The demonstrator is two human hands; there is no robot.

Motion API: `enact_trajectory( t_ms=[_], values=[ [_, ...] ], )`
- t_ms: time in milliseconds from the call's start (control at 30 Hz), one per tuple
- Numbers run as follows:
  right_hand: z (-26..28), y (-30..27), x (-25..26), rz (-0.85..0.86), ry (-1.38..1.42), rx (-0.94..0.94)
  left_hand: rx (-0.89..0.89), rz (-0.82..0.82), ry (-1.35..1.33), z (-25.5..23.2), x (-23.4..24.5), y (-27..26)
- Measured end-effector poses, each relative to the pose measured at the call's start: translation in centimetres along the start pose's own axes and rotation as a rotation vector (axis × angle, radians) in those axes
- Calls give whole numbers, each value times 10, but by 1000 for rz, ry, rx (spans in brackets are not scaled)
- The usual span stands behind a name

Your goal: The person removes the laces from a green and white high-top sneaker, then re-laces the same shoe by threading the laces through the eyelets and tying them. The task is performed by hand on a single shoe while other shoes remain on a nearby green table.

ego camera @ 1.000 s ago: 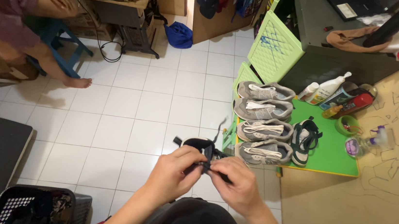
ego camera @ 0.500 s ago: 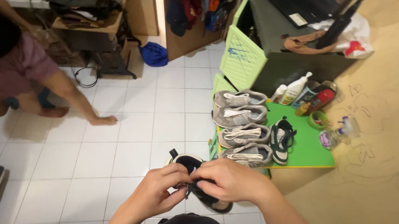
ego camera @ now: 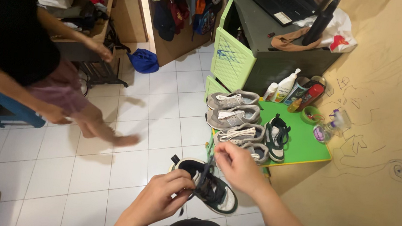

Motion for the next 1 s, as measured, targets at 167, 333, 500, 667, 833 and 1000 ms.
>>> enact_trajectory(
  t_ms=[167,333,500,667,833,1000],
  values=[
    [55,-28,-7,162,-93,667,-10,41,48,2,-8,5],
    [19,-28,-26,491,-24,298,-56,91,-28,-1,-11,6],
    [8,-36,-25,525,-46,278,-8,155,-52,1,-18,4],
    [12,-40,-31,617,-2,288,-23,117,-48,4,-17,1],
    [16,-41,-30,587,-40,368,47,94,-58,11,-14,-1],
    [-26,-39,-35,534,108,274,-15,72,-72,7,-8,-4]
  ],
)
Point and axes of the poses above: each hand's wrist, its own y-axis towards the middle knuckle, its own x-axis out of the back of the hand, z = x × y, the point moved 7 cm from there along y, towards the middle knuckle, and after that the axes turned 8 degrees about x, right-handed, at the moved point
